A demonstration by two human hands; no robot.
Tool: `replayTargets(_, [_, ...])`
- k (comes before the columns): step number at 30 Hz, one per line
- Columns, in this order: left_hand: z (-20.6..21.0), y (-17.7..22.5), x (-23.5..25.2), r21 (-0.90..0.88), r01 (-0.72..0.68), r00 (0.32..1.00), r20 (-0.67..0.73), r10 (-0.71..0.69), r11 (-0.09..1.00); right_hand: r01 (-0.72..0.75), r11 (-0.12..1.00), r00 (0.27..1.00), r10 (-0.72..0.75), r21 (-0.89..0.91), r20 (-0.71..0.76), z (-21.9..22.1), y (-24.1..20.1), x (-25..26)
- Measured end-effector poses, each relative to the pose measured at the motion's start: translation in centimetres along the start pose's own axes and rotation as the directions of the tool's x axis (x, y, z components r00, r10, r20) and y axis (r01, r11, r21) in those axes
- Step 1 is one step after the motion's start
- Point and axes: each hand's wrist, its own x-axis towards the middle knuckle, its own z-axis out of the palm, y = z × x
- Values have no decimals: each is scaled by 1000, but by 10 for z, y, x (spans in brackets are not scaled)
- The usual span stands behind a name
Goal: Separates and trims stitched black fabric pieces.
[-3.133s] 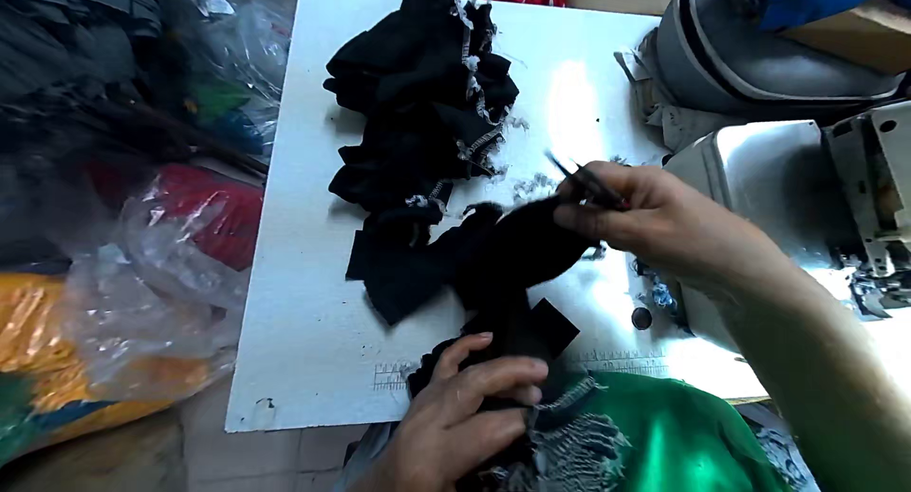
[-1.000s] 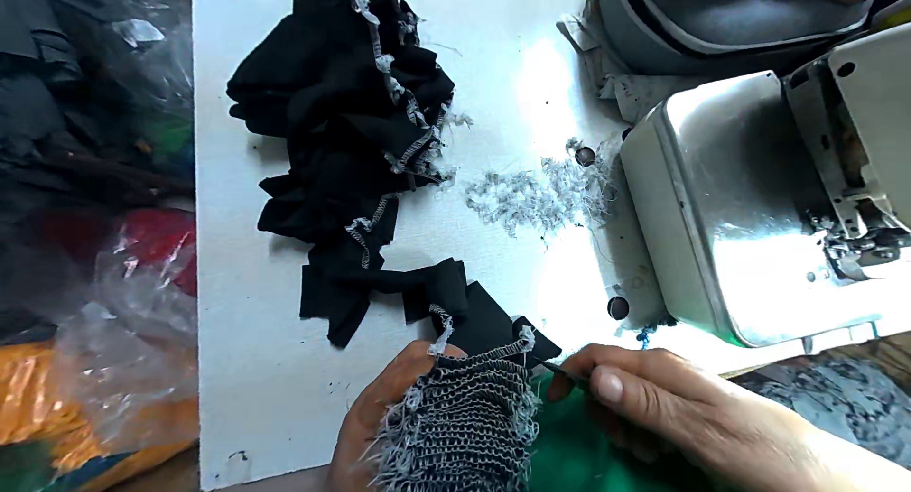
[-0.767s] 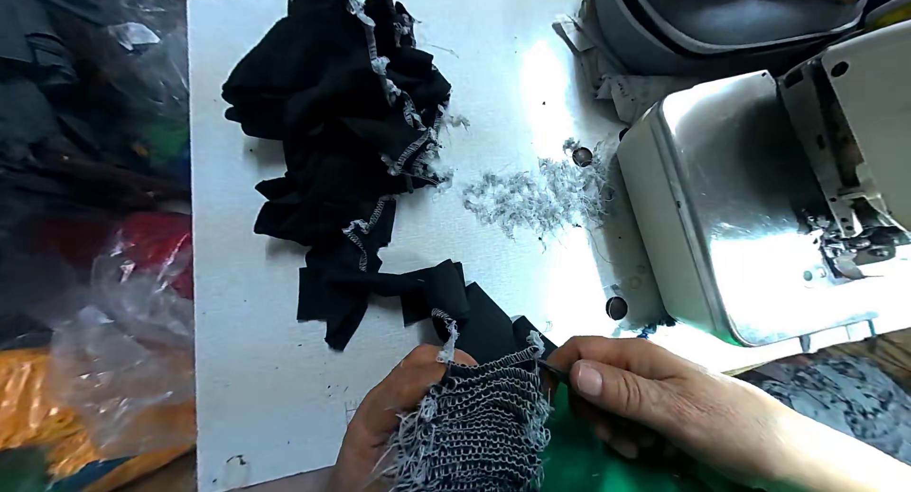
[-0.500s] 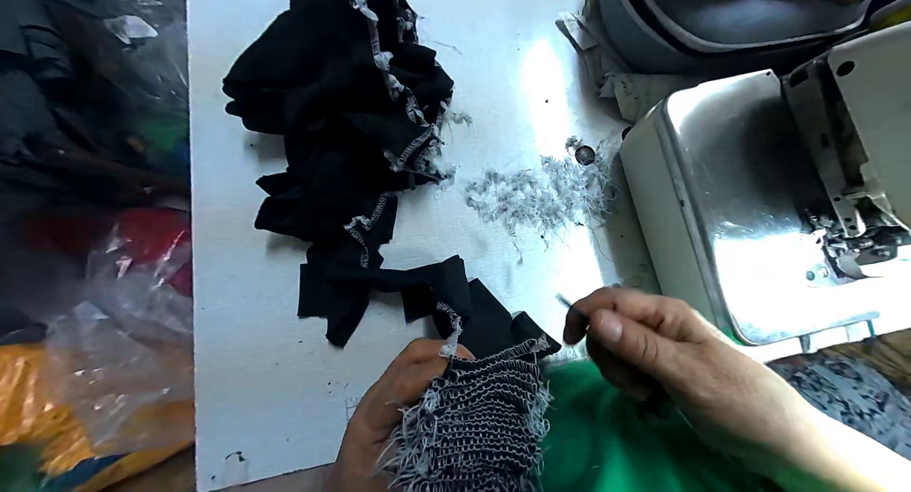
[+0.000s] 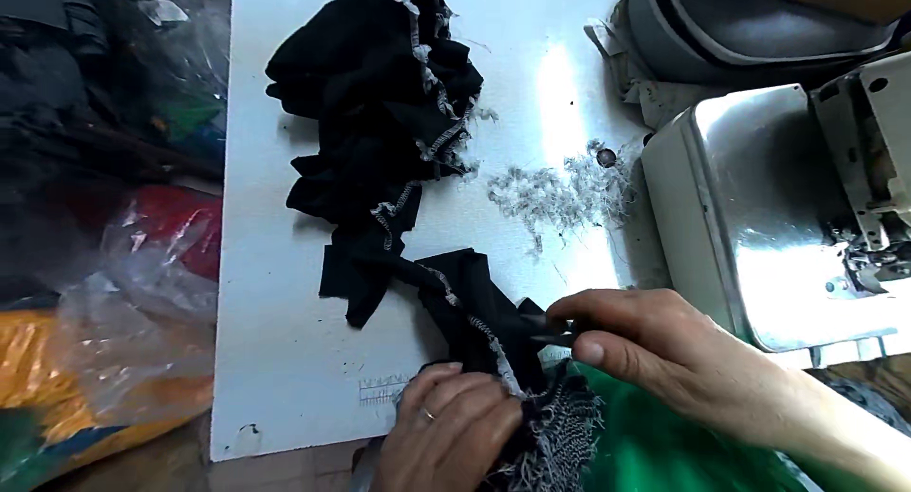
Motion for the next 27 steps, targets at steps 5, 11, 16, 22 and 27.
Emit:
replayTargets(5, [7, 0, -1, -275, 32, 998, -35, -43, 961, -29, 991, 965, -6, 130, 261, -15, 10, 11])
replayTargets(11, [9, -4, -4, -324, -18, 999, -51, 1, 946, -118, 977, 876, 17, 180, 482, -27, 12, 17])
replayTargets(16, [6, -7, 0, -368, -45, 999, 12, 53, 929, -114, 972, 820, -26, 208, 572, -29, 12, 21])
replayTargets(22, [7, -8, 5, -362, -64, 996, 31, 80, 930, -89, 966, 816, -69, 243, 574, -24, 8, 27])
replayTargets(27, [9, -9, 4, -405, -51, 997, 26, 67, 913, 16, 945, 845, -187, 327, 501, -15, 10, 30])
